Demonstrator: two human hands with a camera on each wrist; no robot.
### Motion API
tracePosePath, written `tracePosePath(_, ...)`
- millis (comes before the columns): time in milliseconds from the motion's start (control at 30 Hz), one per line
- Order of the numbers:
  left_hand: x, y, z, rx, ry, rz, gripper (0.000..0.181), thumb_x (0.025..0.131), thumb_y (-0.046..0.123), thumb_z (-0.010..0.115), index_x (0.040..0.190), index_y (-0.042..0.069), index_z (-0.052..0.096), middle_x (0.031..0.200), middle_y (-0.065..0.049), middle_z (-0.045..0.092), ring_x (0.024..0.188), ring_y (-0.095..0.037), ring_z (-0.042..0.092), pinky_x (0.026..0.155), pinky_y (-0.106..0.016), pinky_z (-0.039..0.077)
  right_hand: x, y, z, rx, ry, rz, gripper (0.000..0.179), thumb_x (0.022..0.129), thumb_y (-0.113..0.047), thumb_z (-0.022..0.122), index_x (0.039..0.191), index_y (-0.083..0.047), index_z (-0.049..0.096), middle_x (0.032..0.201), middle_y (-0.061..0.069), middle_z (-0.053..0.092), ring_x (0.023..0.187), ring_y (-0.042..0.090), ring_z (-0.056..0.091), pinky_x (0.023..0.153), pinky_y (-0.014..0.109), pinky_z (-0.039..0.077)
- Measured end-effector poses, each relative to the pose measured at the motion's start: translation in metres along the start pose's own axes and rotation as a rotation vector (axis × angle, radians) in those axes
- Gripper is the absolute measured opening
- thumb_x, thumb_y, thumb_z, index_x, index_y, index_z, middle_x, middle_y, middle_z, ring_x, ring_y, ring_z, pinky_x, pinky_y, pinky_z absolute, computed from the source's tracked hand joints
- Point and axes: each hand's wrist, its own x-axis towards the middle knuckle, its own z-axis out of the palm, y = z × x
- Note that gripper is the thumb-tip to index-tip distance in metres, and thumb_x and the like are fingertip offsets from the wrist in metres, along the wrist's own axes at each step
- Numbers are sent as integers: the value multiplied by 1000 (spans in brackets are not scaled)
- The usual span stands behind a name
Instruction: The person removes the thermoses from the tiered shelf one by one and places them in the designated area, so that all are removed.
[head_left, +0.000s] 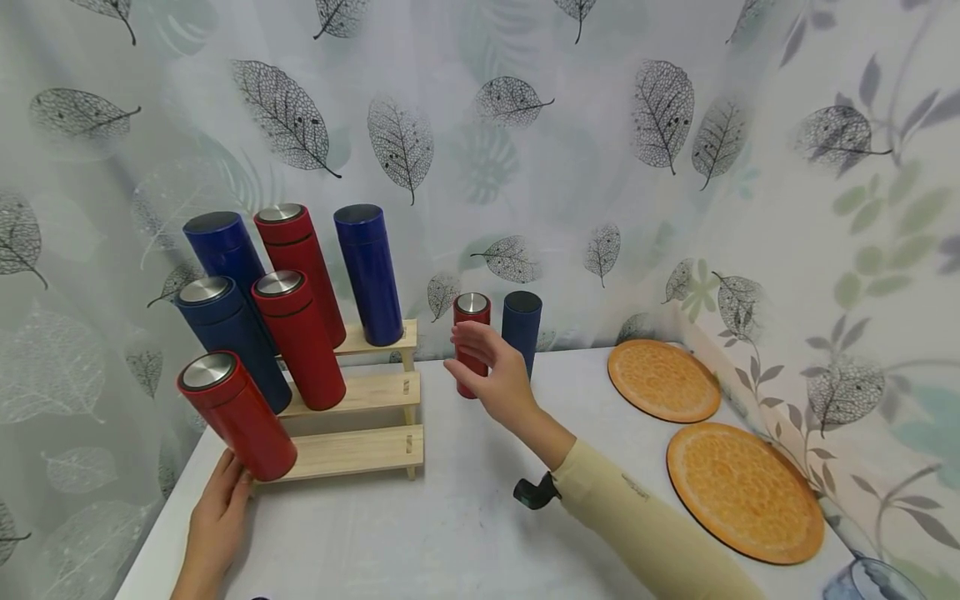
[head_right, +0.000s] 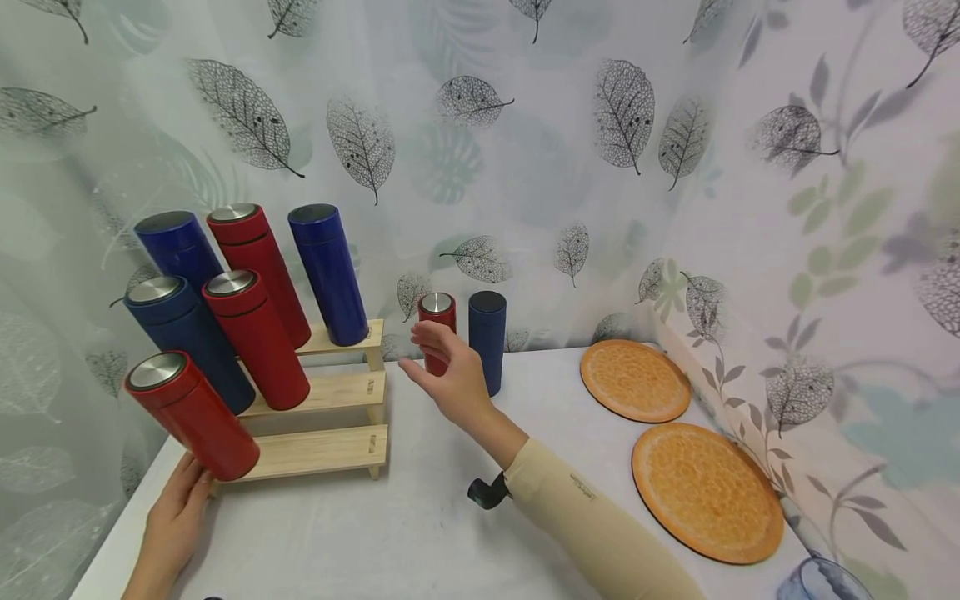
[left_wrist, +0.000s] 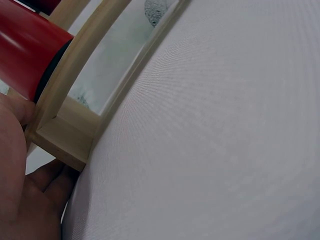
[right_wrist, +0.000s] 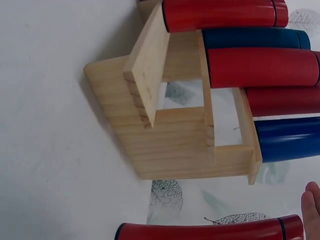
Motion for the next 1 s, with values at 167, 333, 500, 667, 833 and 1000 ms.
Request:
tracePosePath(167,-1,1,0,12,1,-1,60,120,32,35,168,-4,28,178,-19,18,160,-49,22,111,-76,37,9,-4,8,21,-2,-34,52,97,-6,83,145,-4,63,140,8,71,128,28,69,112,45,54)
tracePosePath(333,-2,1,-1,11,6,-5,60,120,32,35,168,-4,29,178,-19,18,160,-49,22,110,-76,38,19,-5,13,36,-3,-61,50,97,-6,83,144,-3,64,139,14,70,127,31,69,111,46,54)
tracePosePath(500,-2,0,-1,-4,2,-2,60,120,31,35,167,-5,29,179,-19,17,161,-50,20,113,-77,35,25,-6,15,32,4,-49,50,98,-9,83,144,-3,64,137,18,71,125,29,70,111,43,55)
tracePosePath(667,-2,0,-1,0,5,11,60,120,31,35,167,-5,29,178,-20,17,160,-50,21,113,-77,34,28,-8,14,54,6,-40,53,96,-5,84,144,-2,63,136,19,70,125,33,70,110,47,55)
tracePosePath(833,-3,-1,-1,11,16,45,59,120,31,36,167,-5,33,178,-20,20,159,-50,24,115,-73,35,29,-10,13,84,-4,-29,55,96,-5,83,146,0,62,138,24,68,127,39,68,110,55,54)
tracePosePath(1000,-4,-3,-1,36,8,42,59,120,32,35,167,-4,32,178,-19,21,159,-48,26,123,-51,37,30,-12,12,67,-12,-14,54,97,-9,83,146,-2,62,139,21,69,127,34,69,110,49,55)
